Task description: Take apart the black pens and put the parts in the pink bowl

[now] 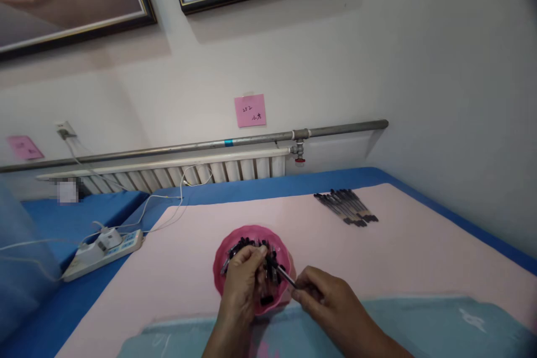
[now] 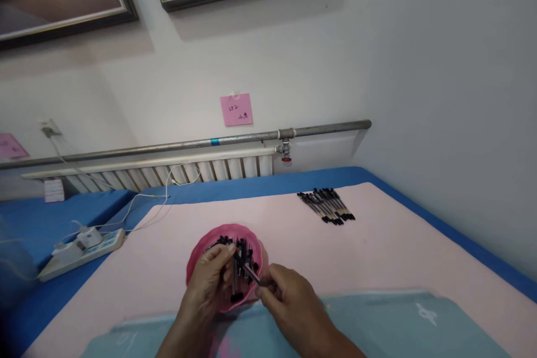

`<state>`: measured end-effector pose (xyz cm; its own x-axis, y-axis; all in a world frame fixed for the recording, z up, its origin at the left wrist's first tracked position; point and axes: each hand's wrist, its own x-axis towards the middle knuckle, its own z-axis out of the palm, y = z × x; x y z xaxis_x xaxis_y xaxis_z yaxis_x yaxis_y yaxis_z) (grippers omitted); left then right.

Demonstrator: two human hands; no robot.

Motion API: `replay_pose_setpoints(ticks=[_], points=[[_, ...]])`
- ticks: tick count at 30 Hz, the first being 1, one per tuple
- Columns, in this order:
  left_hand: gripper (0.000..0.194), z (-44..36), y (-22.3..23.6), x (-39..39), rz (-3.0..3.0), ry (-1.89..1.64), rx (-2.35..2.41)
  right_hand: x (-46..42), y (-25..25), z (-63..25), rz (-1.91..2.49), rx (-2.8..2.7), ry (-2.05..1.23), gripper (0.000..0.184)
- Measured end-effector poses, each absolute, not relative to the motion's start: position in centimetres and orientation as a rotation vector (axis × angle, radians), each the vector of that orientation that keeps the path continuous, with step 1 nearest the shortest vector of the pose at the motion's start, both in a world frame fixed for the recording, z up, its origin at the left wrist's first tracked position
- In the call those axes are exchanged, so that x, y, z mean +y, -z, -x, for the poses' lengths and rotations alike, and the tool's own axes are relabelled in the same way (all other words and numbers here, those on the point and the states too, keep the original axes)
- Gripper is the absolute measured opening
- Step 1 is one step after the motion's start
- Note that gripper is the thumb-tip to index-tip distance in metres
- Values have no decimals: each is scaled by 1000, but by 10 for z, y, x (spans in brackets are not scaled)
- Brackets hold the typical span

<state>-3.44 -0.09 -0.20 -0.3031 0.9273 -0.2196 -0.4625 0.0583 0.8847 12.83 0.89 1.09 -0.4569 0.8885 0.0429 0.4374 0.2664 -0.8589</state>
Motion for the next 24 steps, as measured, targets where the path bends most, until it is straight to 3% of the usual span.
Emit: replay_pose_setpoints(ticks=[5,8,12,16,20,24], points=[[40,61,-3,-2,-604,-1719,1458,7,-6,-130,1171,-2100,-878,15],[36,85,-5,-6,-795,-1609,1814,10,-8,-131,1198,-2027,-1016,18],[13,101,-6,-9,-1133,-1330,2134,15,-12,-132,1166,-1936,-1203,21],[19,95,-11,-9,-1291,-1273,2267,17,-13,-132,1137,-1904,-1275,20],[22,69,-14,-9,-1103,-1407,1800,16,-14,-132,1101,-1895,-1384,17],[29,43,-9,-9,-807,-1284,1245,12,-16,-130,1069,-1865,-1465,15]])
